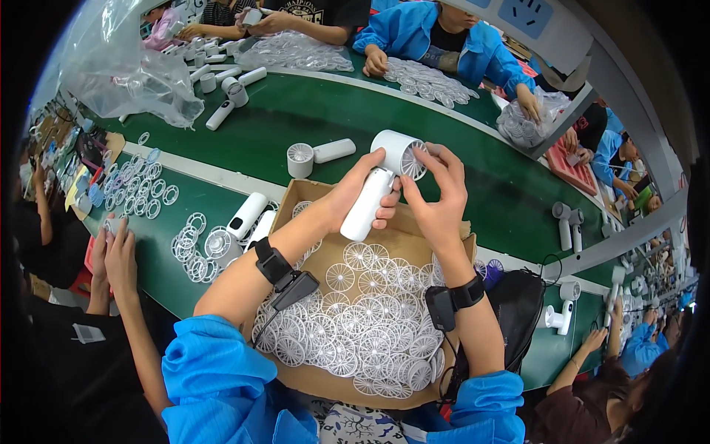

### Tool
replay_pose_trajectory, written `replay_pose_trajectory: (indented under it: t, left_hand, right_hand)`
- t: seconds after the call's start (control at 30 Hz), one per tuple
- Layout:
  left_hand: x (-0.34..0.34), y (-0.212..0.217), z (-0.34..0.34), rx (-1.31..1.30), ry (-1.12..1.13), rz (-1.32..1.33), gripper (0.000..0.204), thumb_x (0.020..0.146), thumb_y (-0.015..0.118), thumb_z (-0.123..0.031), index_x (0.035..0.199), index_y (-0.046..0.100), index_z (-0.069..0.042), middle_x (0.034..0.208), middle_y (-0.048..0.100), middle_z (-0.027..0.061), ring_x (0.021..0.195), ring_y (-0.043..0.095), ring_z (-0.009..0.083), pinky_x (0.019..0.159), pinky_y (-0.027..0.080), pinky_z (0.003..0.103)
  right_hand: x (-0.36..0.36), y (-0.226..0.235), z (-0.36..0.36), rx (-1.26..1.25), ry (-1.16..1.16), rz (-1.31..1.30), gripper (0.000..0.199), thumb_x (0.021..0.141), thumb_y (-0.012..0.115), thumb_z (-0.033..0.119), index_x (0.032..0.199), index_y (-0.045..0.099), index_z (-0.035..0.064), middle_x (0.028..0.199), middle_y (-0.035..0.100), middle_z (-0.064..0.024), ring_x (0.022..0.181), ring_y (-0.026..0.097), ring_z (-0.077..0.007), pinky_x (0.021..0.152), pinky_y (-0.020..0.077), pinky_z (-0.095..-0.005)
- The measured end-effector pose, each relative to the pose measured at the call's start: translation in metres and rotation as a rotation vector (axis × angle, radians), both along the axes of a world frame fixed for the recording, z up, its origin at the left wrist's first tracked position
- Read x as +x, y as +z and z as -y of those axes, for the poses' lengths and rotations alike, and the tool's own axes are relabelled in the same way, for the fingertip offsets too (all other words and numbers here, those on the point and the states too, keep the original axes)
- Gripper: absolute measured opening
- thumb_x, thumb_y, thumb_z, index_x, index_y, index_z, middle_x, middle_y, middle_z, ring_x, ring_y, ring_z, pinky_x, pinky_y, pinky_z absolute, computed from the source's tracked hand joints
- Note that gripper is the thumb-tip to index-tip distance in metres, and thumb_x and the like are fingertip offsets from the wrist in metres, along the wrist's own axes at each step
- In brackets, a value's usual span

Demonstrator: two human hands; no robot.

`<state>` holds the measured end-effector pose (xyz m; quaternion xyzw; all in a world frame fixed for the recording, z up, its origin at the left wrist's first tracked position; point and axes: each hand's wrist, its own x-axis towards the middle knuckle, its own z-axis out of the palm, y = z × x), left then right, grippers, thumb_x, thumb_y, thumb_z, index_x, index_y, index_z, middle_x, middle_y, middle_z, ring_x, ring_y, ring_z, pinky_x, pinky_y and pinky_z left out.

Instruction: The person picks up a fan body, retrieves a fan cover from a box, and presses the cover onto the front of the fan body by hand. This assembly process is repeated multiple times, with each finished fan being placed on the table.

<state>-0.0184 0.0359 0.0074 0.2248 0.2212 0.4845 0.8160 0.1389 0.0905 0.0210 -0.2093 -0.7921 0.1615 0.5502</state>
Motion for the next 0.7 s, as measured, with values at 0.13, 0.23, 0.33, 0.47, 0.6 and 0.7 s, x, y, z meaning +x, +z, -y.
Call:
replay_pose_trajectory:
  t: [0.13,0.23,0.33,0.47,0.6,0.7]
  left_hand:
    - [0.0012,-0.0002,0.0003,-0.019,-0.013,0.004,0.054,0.090,0.035,-0.062,0.085,0.050,-0.010,0.059,0.047,0.0020,0.048,0.046,0.0143,0.044,0.041,0.030]
    - [0.0020,-0.0012,0.0011,0.000,-0.003,-0.005,0.055,0.090,0.034,-0.062,0.085,0.050,-0.009,0.058,0.048,0.0035,0.047,0.047,0.0153,0.046,0.043,0.031]
    - [0.0052,-0.0003,0.0010,0.065,0.068,-0.081,0.057,0.090,0.031,-0.062,0.086,0.050,-0.008,0.058,0.049,0.0055,0.046,0.048,0.0170,0.053,0.048,0.035]
    - [0.0044,-0.0021,0.0001,0.100,0.074,-0.071,0.059,0.091,0.029,-0.062,0.087,0.051,-0.007,0.057,0.050,0.0064,0.045,0.049,0.0175,0.059,0.051,0.037]
    - [0.0045,-0.0045,0.0008,0.170,0.065,-0.126,0.061,0.091,0.027,-0.062,0.088,0.052,-0.006,0.057,0.050,0.0065,0.046,0.050,0.0166,0.059,0.051,0.037]
    - [0.0082,-0.0003,0.0018,0.171,0.086,-0.200,0.068,0.090,0.021,-0.065,0.083,0.054,-0.006,0.055,0.048,0.0047,0.045,0.048,0.0158,0.060,0.049,0.037]
  right_hand:
    - [0.0008,0.0011,0.0013,0.016,0.001,-0.006,0.036,0.069,0.073,0.006,0.104,0.067,0.0050,0.116,0.056,-0.0126,0.099,0.054,-0.0264,0.084,0.0462,-0.0350]
    - [-0.0008,0.0027,0.0032,0.019,0.008,-0.009,0.035,0.069,0.073,0.005,0.103,0.068,0.0048,0.116,0.056,-0.0127,0.099,0.054,-0.0263,0.084,0.0468,-0.0346]
    - [-0.0007,0.0055,0.0048,0.026,0.006,-0.007,0.035,0.068,0.073,0.003,0.103,0.068,0.0048,0.116,0.056,-0.0129,0.098,0.054,-0.0262,0.083,0.0475,-0.0340]
    - [-0.0011,0.0059,0.0070,0.041,-0.002,-0.018,0.035,0.068,0.073,0.002,0.103,0.068,0.0047,0.116,0.056,-0.0141,0.099,0.055,-0.0265,0.082,0.0484,-0.0338]
    - [0.0004,0.0059,0.0083,0.021,0.023,-0.018,0.036,0.070,0.072,0.000,0.106,0.066,0.0028,0.118,0.055,-0.0141,0.105,0.056,-0.0255,0.087,0.0476,-0.0333]
    - [0.0033,0.0065,0.0088,0.064,0.008,0.012,0.036,0.071,0.072,-0.001,0.106,0.066,0.0023,0.120,0.054,-0.0151,0.105,0.056,-0.0257,0.087,0.0486,-0.0328]
